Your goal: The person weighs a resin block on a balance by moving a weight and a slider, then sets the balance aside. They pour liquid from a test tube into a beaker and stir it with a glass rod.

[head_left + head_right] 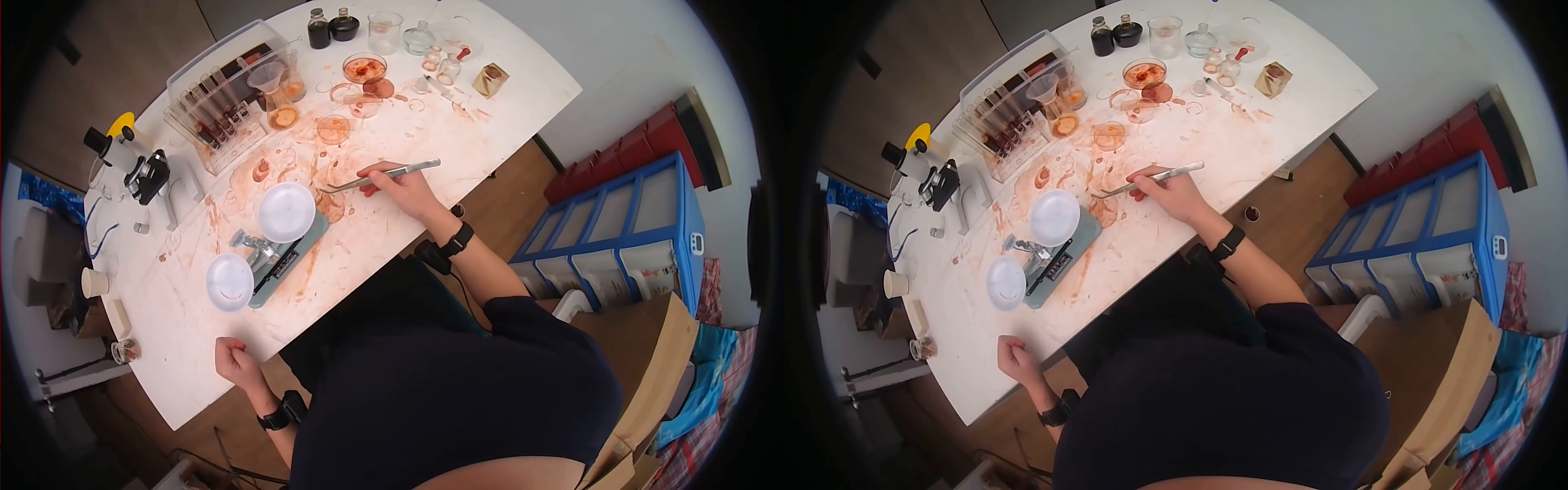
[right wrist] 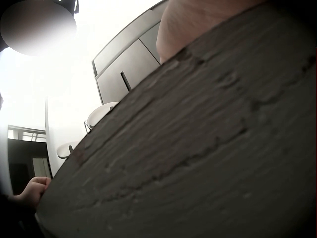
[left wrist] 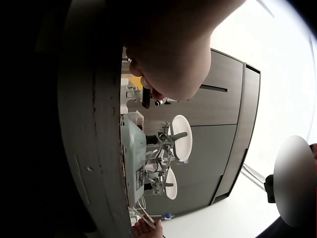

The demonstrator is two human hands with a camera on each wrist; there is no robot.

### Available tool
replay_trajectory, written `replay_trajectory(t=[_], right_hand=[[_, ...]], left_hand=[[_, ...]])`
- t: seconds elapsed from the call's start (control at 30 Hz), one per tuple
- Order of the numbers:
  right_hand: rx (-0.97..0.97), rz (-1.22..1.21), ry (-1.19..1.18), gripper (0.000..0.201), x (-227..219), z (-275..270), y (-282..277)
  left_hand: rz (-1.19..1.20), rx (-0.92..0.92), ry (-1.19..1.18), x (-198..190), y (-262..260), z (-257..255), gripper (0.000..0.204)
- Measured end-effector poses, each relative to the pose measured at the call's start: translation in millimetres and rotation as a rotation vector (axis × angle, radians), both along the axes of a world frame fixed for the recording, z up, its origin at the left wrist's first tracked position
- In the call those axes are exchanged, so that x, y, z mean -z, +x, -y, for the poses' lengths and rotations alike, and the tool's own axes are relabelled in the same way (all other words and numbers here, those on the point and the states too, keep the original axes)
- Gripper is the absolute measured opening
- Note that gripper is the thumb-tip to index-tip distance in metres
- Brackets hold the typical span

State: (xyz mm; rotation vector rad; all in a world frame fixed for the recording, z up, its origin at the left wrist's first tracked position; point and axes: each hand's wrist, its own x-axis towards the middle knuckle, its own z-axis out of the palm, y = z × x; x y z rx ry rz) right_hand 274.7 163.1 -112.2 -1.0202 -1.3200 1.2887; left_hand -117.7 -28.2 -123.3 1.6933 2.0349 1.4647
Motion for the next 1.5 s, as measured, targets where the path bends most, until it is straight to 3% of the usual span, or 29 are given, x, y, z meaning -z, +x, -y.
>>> replay_trajectory(t=[1.5], right_hand=[[0.011, 0.077, -0.008, 0.024, -6.7, 3.1, -1.8]], left_hand=[[-0.018, 0.003, -0.016, -0.3, -1.0, -0.3, 0.016]])
